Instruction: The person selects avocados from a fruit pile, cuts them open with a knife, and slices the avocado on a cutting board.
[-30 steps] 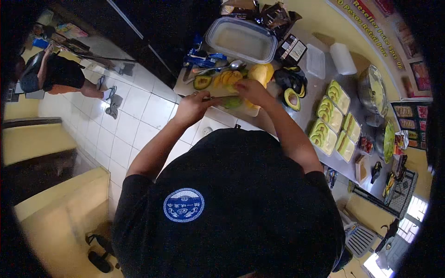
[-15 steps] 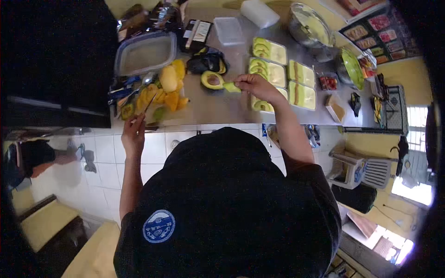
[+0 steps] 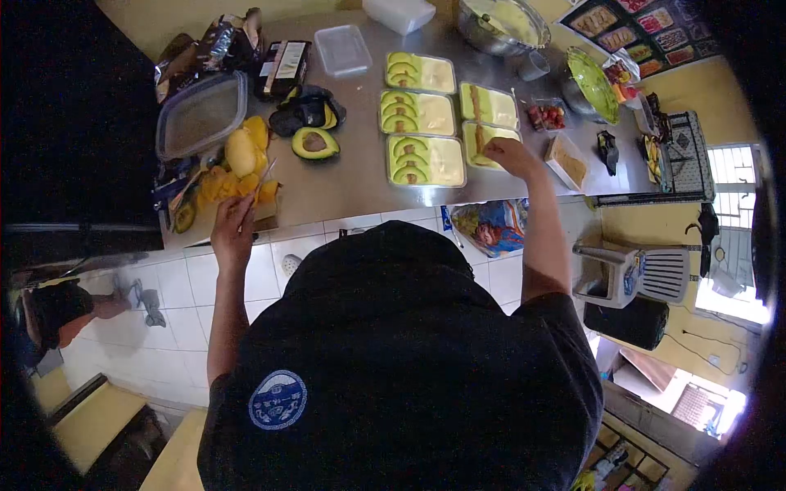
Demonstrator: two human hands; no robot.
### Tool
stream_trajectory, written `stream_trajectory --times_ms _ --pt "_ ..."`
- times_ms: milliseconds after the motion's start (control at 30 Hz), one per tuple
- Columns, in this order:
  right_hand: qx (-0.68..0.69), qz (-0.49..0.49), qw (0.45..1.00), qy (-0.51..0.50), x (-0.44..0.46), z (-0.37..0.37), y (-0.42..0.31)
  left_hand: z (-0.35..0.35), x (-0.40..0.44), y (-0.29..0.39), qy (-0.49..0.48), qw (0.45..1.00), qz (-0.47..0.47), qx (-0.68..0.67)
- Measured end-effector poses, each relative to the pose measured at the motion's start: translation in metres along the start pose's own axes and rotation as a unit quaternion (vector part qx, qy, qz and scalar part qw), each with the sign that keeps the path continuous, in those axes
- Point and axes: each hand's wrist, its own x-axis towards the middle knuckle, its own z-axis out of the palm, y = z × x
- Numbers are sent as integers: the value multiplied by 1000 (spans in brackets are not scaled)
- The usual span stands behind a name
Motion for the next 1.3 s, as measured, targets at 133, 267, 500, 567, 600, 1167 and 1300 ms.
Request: stream_trajectory --times_ms 133,267,500,567,600,1167,1300 --pt "36 16 999 37 12 31 22 3 0 -1 -15 1000 -14 18" --pt "-18 -6 963 268 17 44 37 -4 -4 -5 -20 998 -55 -21" --pt "84 -38 964 248 66 22 -84 -38 -22 -37 -6 994 -107 6" --pt "87 -94 965 229 81 35 -155 -53 -29 -46 -29 990 -137 -2" --pt "79 -129 963 224 86 44 -195 -63 -28 -45 -45 987 -151 -12" --pt "-69 -468 875 -99 118 197 -459 -108 -57 -113 -134 967 -217 -23" --pt "-63 -451 882 -119 119 198 -464 -111 -54 -123 -220 906 -346 -102"
